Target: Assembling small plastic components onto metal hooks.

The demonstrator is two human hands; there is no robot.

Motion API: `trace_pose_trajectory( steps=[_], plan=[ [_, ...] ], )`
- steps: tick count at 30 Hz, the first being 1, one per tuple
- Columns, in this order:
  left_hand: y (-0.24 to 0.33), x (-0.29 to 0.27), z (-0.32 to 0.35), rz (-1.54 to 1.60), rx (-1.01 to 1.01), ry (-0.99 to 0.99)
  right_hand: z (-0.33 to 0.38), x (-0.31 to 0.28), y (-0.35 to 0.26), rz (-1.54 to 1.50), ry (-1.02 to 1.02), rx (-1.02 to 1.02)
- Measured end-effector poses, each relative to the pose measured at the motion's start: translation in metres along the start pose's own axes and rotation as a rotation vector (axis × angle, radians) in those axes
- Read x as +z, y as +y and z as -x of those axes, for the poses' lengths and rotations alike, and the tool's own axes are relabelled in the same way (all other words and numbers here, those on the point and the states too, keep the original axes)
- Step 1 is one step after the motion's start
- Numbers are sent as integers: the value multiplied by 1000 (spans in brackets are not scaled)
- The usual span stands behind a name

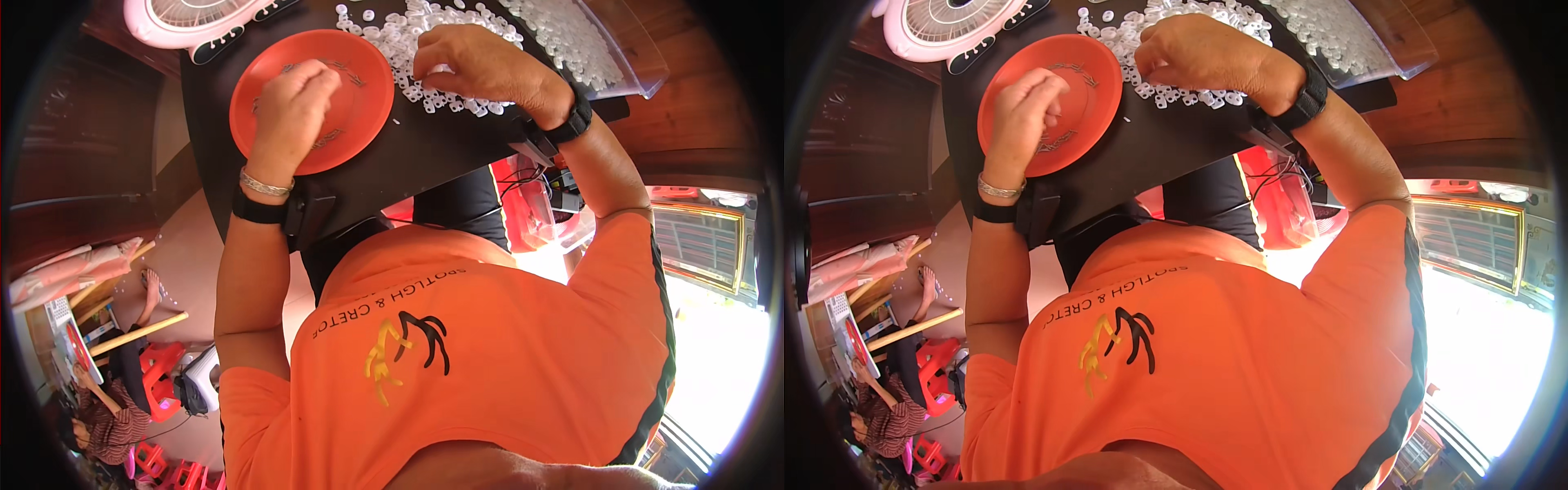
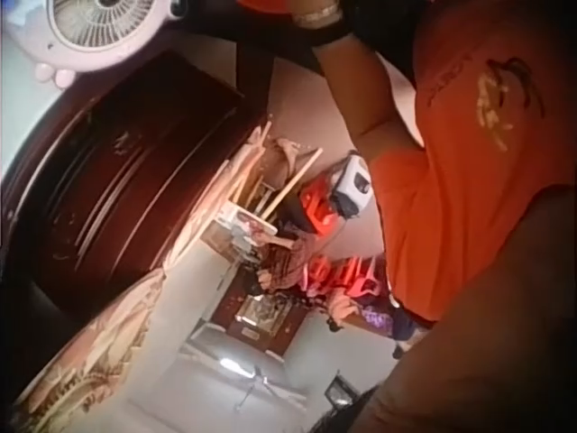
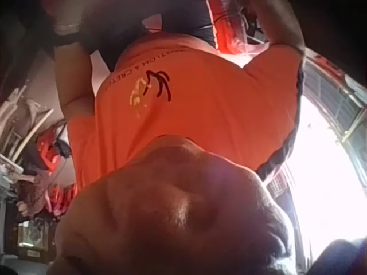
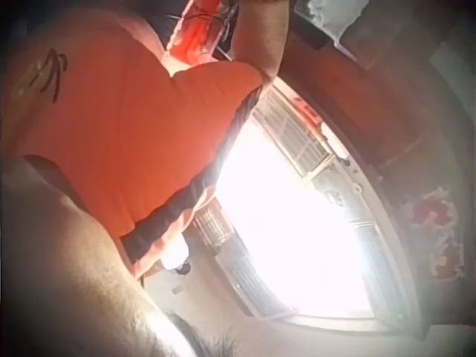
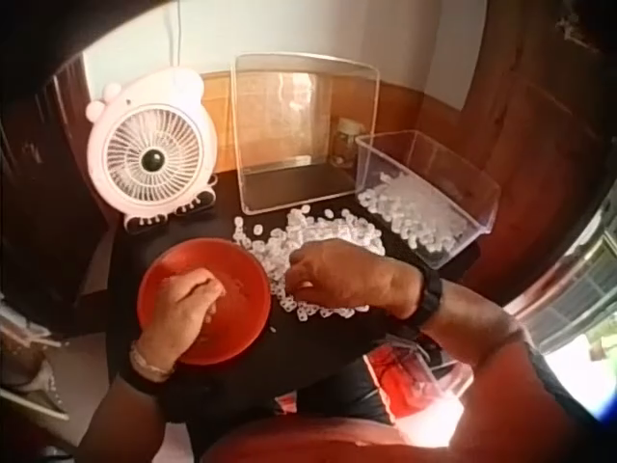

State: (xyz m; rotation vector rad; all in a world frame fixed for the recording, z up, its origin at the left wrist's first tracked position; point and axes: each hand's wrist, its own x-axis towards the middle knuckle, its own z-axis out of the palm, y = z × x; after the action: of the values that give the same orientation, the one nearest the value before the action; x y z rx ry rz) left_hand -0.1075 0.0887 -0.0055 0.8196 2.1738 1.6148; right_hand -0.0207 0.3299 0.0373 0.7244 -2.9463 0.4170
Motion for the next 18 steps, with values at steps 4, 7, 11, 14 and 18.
trace_pose_trajectory(
  steps=[4, 7, 11, 14, 18],
  plan=[
    [14, -9, 4, 212, 15, 99, 14, 11, -14, 73, -26, 19],
    [25, -13, 9, 230, 63, 139, 20, 20, -16, 141, 46, -3],
    [47, -14, 18, 223, 100, 104, 20, 27, -12, 161, -47, 85],
    [54, -13, 34, 225, 100, 85, 20, 29, -15, 81, 67, 65],
    [41, 3, 59, 232, 15, 35, 11, 18, -45, -636, 204, 329]
  ],
)
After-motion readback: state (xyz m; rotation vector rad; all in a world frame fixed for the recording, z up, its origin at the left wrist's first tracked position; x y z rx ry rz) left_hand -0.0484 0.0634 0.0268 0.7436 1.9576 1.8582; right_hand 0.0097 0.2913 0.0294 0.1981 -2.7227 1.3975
